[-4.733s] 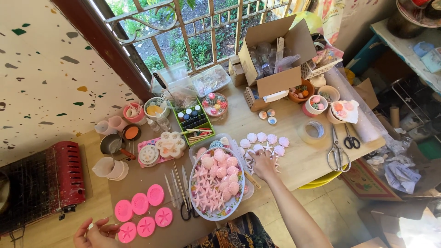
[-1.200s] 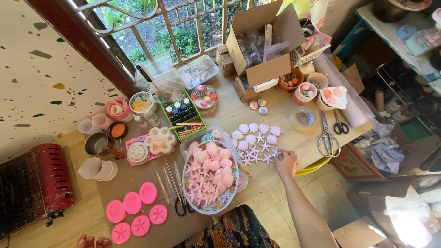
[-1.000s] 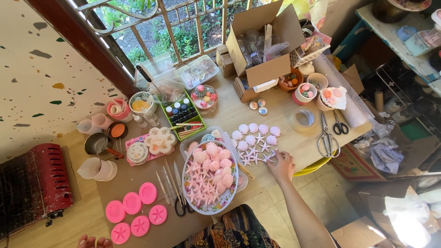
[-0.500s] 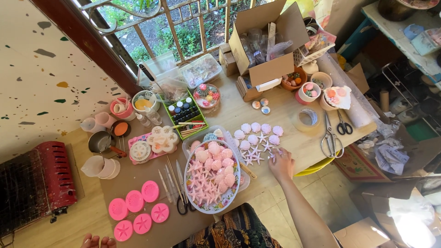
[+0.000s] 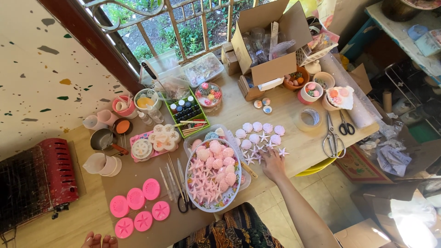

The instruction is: The recorder is preparing materials for candle making, including scenting wax and setting up molds in a workshop environment.

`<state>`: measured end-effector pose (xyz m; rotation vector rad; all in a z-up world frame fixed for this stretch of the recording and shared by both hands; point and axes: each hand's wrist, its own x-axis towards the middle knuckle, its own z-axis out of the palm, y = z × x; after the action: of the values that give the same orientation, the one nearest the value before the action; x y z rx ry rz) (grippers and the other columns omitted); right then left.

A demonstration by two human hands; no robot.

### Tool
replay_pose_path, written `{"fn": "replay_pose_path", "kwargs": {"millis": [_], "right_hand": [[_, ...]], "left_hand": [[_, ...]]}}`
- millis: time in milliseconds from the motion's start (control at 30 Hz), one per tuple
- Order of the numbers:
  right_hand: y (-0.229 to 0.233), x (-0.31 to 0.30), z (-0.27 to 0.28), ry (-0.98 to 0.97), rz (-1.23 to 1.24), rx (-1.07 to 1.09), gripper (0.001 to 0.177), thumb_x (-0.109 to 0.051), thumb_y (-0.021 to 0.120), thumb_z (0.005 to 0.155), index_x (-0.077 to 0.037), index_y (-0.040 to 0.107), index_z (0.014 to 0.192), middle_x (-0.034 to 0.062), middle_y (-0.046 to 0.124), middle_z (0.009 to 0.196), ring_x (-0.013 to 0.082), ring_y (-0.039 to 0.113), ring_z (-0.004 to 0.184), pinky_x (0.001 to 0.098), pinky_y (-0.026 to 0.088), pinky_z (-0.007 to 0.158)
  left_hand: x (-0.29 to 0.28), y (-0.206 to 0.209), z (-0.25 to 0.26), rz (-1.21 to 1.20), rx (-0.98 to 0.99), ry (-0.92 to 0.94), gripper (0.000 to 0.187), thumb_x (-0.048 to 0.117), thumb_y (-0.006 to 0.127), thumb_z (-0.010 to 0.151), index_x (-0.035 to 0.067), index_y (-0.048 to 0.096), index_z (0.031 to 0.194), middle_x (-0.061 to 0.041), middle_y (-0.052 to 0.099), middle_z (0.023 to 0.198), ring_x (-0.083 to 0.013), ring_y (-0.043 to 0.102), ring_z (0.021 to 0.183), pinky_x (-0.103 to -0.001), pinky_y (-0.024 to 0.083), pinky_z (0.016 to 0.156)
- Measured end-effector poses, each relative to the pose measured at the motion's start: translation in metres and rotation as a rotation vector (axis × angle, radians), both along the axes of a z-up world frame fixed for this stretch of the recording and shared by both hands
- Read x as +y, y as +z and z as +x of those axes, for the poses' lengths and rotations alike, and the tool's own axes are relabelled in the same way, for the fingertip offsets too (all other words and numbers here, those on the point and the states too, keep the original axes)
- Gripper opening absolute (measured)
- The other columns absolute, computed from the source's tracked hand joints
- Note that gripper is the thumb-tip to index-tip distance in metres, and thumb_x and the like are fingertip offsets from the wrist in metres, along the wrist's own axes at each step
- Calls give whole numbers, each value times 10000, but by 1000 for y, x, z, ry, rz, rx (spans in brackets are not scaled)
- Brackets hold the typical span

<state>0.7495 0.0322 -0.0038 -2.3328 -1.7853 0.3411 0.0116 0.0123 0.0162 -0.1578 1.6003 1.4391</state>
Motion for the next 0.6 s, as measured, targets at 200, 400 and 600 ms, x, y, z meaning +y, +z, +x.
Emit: {"fn": "replay_pose_path", "kwargs": {"millis": [200,400,600], "right_hand": [[4,-3,5,-39,-47,-29,663,-155,634,806,-299,532,1444,64,462,1539,288,398,1409,547,347,1107],[13,-1,-12,86,32,-30,515,-240,660,877,-356,613,1377,79,454,1536,282,405,1404,562,317,1108],[18,13,-27,87,10,67,497,-266,668,878,-376,630,1362,68,421,1570,307,371,1435,556,308,1102]], "left_hand": [[2,8,19,24,11,34,183,323,480,1110,251,561,1258,81,592,909,-123,553,800,-329,509,728],[9,12,22,11,-4,29,178,310,488,1073,267,589,1212,90,597,874,-123,562,783,-319,495,703],[13,4,15,14,-9,4,193,320,453,1105,258,567,1248,77,604,887,-138,562,770,-344,522,709]]}}
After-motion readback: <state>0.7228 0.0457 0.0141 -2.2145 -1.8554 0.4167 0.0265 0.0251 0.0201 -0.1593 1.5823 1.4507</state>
